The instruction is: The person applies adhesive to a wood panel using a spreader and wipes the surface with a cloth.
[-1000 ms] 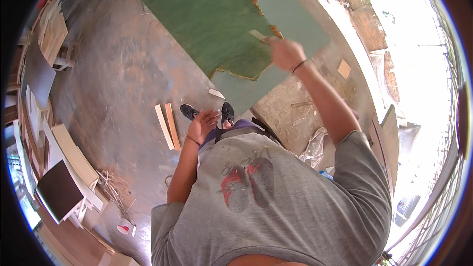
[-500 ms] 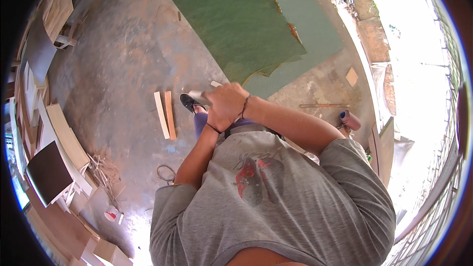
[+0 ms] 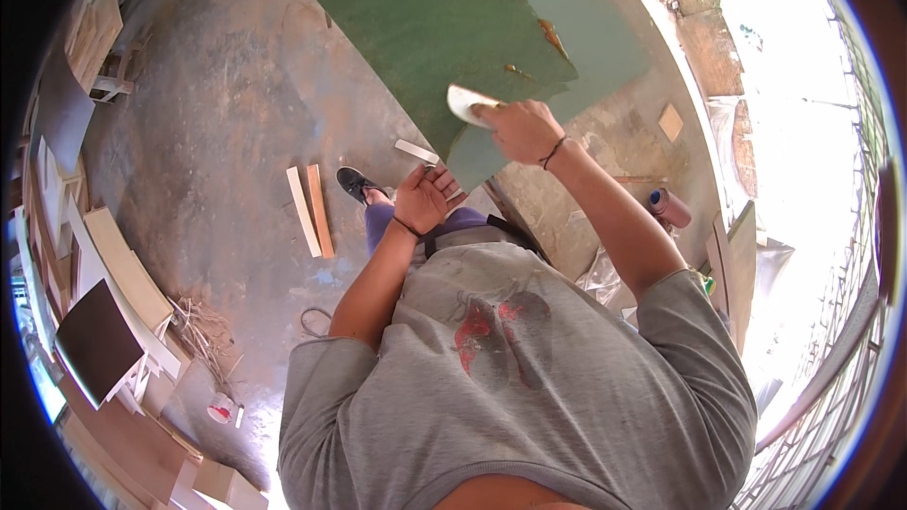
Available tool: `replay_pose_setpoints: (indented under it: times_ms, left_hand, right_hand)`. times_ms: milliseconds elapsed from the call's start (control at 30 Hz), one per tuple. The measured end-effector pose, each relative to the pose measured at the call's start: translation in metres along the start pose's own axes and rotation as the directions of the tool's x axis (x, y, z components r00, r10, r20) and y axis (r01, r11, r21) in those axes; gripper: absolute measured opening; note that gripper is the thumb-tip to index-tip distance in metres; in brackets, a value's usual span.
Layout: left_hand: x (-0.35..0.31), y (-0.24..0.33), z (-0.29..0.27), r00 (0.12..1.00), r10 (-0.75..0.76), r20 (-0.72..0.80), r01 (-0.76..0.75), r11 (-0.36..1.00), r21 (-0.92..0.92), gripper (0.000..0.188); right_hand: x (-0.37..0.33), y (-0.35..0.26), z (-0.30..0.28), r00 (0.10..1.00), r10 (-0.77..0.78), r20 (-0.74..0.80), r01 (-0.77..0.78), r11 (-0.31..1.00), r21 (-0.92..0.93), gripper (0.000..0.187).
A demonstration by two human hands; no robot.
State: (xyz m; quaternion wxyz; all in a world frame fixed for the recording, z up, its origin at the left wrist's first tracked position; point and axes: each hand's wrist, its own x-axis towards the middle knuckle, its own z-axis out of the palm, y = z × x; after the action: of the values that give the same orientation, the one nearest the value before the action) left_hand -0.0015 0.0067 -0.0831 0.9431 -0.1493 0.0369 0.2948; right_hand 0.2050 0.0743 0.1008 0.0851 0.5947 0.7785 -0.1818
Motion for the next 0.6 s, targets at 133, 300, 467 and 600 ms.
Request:
replay_pose_setpoints:
  times_ms: [133, 300, 467, 600]
  left_hand:
    - [0.012, -0.006, -0.010, 0.978, -0.013, 0.210, 0.025, 0.998, -0.057, 0.043]
    - [0.014, -0.021, 0.016, 0.975, 0.203, -0.092, -0.135, 0.864, 0.484, 0.046]
    - [0.021, -0.014, 0.018, 0.974, -0.038, -0.225, 0.057, 0.995, 0.079, 0.043]
    - [0.016, -0.007, 0.004, 0.999, 0.007, -0.038, -0.008, 1.000, -0.025, 0.045]
  right_hand:
    - [-0.019, -0.026, 0.002, 0.985, -0.168, 0.045, 0.167, 0.986, 0.015, 0.035]
    - [-0.049, -0.045, 0.013, 0.961, -0.267, 0.065, 0.264, 0.963, 0.058, 0.040]
    - [-0.074, -0.049, 0.018, 0.937, -0.334, 0.102, 0.330, 0.942, 0.061, 0.039]
    - [-0.096, -0.047, -0.001, 0.920, -0.348, 0.181, 0.339, 0.937, 0.082, 0.040]
